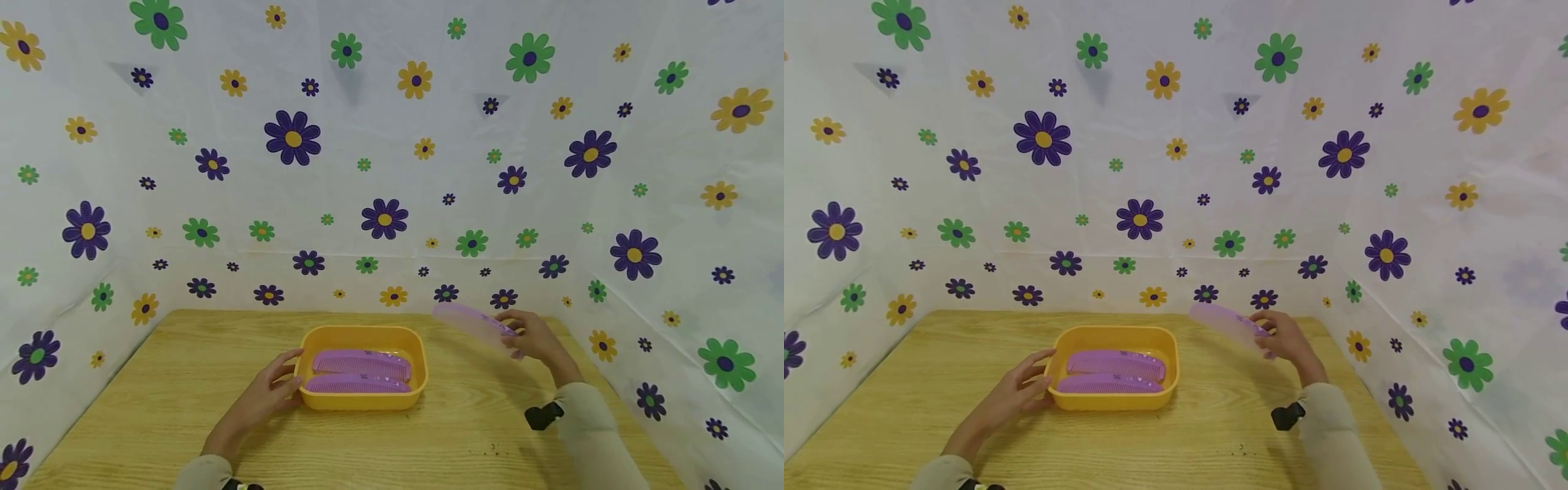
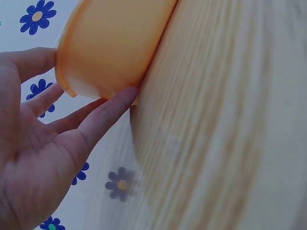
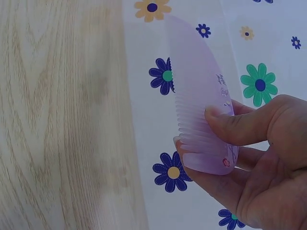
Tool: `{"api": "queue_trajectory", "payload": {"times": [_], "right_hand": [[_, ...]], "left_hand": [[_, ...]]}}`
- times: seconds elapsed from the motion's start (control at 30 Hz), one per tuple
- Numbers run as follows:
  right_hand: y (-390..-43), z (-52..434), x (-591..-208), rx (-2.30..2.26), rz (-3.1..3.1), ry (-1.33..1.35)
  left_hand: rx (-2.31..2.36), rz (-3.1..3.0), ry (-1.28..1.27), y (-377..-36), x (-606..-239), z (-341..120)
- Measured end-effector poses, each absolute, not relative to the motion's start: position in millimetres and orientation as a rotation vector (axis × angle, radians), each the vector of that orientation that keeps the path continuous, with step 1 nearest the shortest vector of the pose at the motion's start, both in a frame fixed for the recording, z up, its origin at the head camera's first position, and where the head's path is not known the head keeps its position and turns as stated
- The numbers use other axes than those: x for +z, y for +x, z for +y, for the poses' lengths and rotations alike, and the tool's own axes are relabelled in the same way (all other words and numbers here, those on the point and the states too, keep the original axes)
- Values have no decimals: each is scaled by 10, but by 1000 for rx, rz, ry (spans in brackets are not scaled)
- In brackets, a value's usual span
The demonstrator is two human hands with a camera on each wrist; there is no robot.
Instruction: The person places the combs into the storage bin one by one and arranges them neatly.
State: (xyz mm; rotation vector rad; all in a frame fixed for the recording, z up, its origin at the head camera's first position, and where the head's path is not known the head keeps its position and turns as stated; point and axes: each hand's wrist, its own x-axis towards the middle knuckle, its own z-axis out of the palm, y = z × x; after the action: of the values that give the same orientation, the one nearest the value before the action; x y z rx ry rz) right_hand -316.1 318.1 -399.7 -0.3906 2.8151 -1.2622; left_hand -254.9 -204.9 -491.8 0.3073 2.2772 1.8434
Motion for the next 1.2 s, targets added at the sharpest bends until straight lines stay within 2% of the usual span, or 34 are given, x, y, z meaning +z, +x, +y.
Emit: {"api": "queue_trajectory", "payload": {"times": [1.2], "right_hand": [[-3127,2803,-3979,-1291,2754,-463]], "left_hand": [[1847,2262,350,-2563,-4935,-2062]]}}
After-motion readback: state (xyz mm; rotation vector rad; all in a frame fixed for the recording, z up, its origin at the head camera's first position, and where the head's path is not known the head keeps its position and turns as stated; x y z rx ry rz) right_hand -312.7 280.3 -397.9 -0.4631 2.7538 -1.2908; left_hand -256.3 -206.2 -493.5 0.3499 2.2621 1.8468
